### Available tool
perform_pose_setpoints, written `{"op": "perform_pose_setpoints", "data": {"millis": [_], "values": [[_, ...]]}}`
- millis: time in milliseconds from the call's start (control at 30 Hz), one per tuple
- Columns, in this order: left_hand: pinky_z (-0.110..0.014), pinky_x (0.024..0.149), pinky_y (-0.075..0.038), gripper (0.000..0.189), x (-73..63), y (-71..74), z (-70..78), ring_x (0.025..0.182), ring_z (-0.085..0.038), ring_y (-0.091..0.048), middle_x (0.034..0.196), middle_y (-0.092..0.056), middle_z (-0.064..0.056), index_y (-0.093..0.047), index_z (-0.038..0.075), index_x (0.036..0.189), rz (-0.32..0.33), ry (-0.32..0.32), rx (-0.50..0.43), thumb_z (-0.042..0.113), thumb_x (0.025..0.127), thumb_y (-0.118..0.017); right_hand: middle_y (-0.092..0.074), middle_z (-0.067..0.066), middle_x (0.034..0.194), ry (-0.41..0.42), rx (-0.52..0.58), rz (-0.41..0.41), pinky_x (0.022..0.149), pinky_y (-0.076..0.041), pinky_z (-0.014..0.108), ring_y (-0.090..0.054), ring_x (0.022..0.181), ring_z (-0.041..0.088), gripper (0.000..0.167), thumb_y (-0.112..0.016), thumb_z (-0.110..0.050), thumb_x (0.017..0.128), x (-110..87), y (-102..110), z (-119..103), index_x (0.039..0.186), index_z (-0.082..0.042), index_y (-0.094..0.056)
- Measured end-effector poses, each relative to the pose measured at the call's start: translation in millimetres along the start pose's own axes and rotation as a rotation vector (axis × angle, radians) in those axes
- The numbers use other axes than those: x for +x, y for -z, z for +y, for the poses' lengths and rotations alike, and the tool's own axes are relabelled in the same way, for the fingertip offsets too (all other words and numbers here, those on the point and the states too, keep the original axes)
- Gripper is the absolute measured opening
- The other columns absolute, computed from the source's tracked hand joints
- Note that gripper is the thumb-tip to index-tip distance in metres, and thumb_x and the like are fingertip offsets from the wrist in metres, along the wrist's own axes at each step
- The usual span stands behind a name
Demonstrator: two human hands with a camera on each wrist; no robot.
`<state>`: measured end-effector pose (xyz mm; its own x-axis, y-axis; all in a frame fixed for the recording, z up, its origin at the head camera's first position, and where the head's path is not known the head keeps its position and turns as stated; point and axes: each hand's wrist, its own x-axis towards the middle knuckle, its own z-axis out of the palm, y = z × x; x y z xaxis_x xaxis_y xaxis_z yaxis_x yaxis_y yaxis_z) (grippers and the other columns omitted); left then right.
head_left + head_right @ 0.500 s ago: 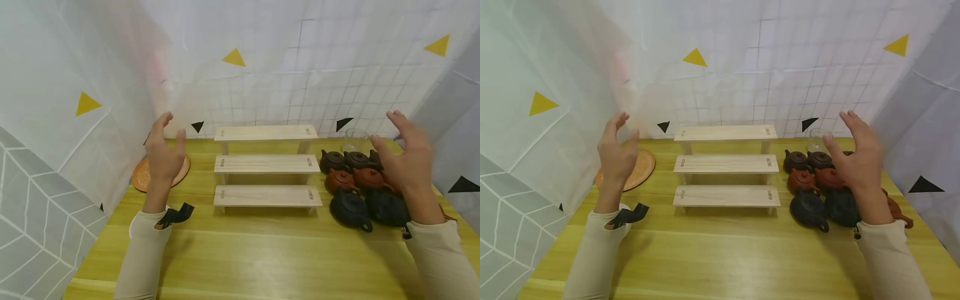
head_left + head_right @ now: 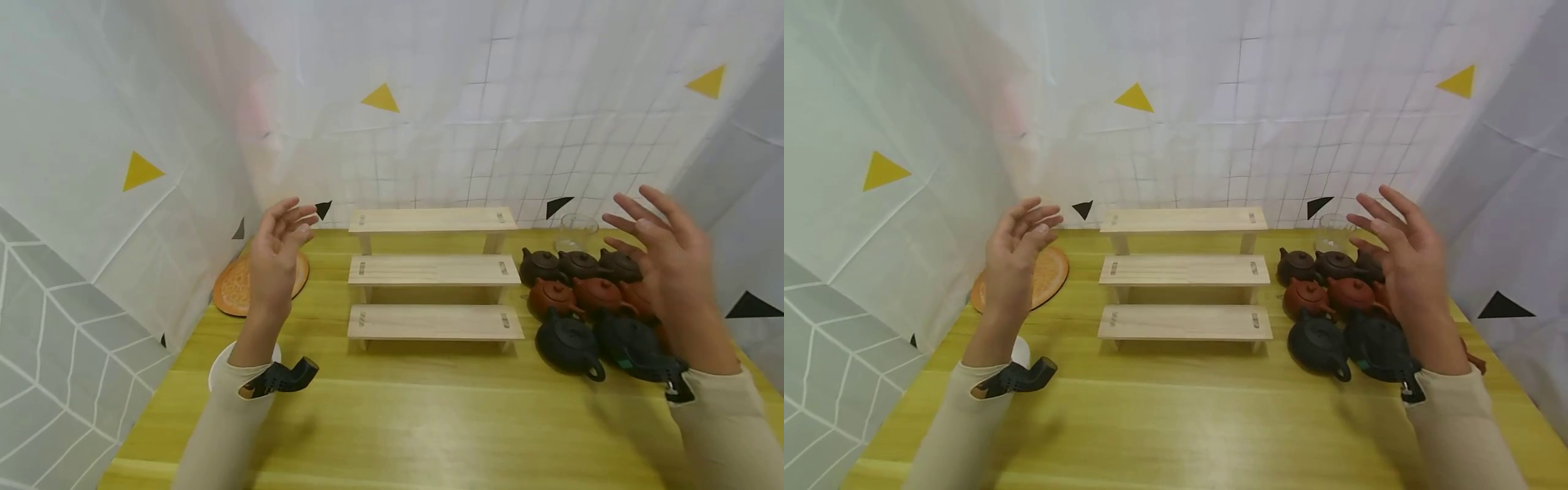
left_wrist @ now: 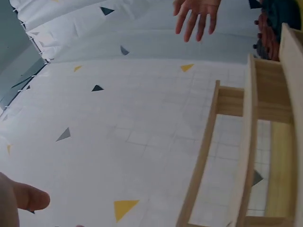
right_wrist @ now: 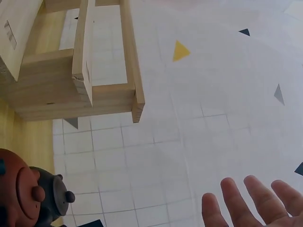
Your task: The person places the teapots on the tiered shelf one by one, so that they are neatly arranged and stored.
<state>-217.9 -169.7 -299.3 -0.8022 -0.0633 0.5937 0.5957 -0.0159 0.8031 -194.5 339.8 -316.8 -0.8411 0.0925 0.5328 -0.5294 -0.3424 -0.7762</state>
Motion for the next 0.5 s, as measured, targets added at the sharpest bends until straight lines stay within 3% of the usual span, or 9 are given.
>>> {"op": "perform_pose_setpoints", "data": {"millis": [133,233,500], "values": [[-0.041,0.111,-0.041,0.048,-16.3,-3.7,-10.1,0.136,-0.025,-0.051,0.148,-0.053,-0.011,-0.047,0.003,0.152,-0.066,0.177,0.099,0.006,0.106,-0.06,-0.047,0.021,0.156,-0.012,-0.017,0.003,0.093,-0.056,0.033,-0.06,0.126,0.032,0.05,-0.045,0.004,0.109,-6.7,7,-4,0.158,-0.001,-0.04],[-0.042,0.114,-0.038,0.055,-31.5,-3.6,-23.0,0.142,-0.024,-0.044,0.155,-0.046,-0.005,-0.043,0.005,0.156,-0.104,0.292,0.155,0.009,0.105,-0.061,-0.049,0.02,0.154,-0.015,-0.107,0.029,0.092,-0.056,0.03,-0.06,0.125,0.03,0.05,-0.048,0.002,0.109,-11.1,9,-6,0.158,-0.003,-0.042],[-0.048,0.118,-0.032,0.06,-71.2,-9.5,-65.9,0.147,-0.036,-0.038,0.159,-0.042,-0.015,-0.04,0.002,0.157,-0.202,0.518,0.246,0.013,0.103,-0.064,-0.06,0.016,0.143,-0.068,-0.205,0.053,0.085,-0.057,0.025,-0.065,0.115,0.024,0.048,-0.054,0.002,0.106,-23.2,25,-6,0.154,0.0,-0.047]]}}
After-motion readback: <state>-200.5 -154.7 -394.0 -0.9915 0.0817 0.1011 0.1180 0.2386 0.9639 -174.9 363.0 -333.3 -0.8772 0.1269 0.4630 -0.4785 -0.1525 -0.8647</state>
